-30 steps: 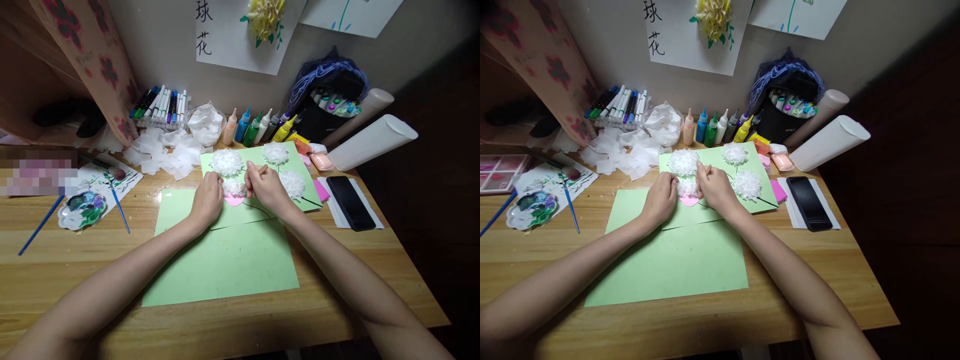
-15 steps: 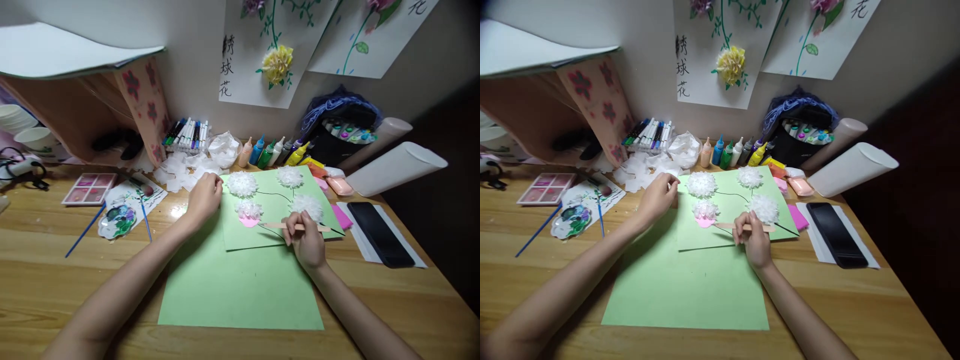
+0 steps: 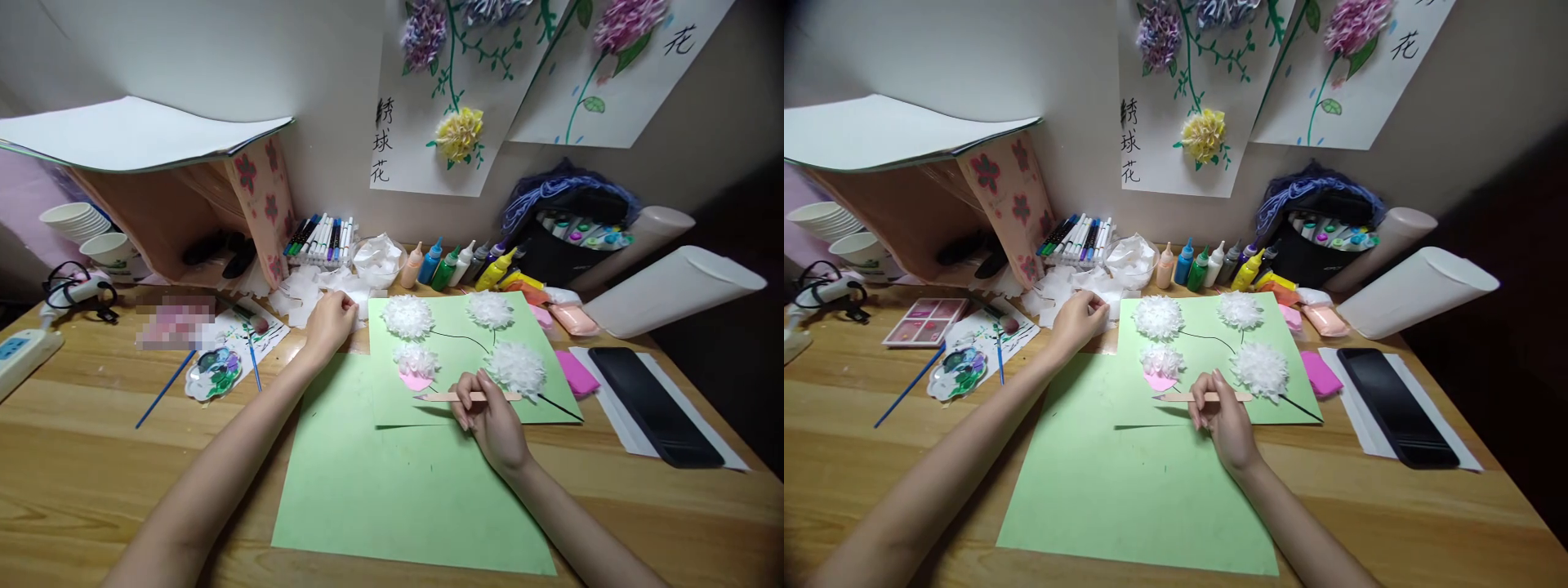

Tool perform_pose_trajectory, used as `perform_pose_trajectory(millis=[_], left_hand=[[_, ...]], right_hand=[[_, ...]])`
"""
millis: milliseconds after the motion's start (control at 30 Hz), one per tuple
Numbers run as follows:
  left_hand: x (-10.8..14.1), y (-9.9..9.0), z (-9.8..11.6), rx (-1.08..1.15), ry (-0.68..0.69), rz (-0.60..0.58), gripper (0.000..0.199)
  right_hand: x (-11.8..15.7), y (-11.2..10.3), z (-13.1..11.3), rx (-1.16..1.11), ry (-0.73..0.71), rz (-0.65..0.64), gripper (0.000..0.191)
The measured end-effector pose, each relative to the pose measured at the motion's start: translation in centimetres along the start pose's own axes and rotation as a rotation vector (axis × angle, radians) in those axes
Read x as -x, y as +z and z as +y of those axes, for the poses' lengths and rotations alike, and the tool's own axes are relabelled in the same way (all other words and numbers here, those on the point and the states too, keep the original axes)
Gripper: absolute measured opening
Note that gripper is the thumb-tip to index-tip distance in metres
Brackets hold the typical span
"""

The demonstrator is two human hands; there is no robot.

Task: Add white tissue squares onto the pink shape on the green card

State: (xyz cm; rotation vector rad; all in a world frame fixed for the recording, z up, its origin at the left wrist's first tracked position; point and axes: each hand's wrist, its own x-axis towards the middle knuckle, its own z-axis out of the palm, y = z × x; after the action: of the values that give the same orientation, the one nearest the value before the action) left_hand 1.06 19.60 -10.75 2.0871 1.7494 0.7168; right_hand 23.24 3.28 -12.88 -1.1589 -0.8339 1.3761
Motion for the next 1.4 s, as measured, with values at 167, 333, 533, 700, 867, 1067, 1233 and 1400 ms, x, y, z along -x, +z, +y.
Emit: perform_pose_trajectory(millis=[167,333,533,700,867,1067,1233,1400], left_hand=[[-0.6,-1.5,0.1,0.059,-0.014,0.094,0.012],[-0.5,-0.7,0.3,0.021,0.027,0.039,0.018],[-0.3,-1.5,1.2,0.044,0.080,0.126,0.012],[1.6,-5.8,5.7,0.259,0.164,0.064,0.012],[6.1,-3.8,9.8,0.439,0.312,-0.543,0.010],[8.1,2.6,9.9,0.039,0.446,-0.284,0.012],[7.9,3.1,9.7,-0.041,0.504,-0.232,0.012],[7.7,3.1,9.6,-0.116,0.484,-0.173,0.012]], right_hand=[[0.3,0.4,0.1,0.004,0.033,-0.042,0.054],[0.2,0.3,0.2,0.005,0.036,-0.040,0.054],[0.3,0.4,0.1,0.011,0.021,-0.043,0.054],[0.4,0.1,-0.7,0.051,-0.121,0.069,0.056],[0.6,-1.2,-1.9,0.068,-0.468,0.409,0.050],[1.6,-2.1,-2.3,0.315,-0.685,0.406,0.054],[2.1,-2.4,-1.7,0.568,-0.721,0.220,0.057],[1.3,-2.2,-1.6,0.686,-0.683,0.087,0.049]])
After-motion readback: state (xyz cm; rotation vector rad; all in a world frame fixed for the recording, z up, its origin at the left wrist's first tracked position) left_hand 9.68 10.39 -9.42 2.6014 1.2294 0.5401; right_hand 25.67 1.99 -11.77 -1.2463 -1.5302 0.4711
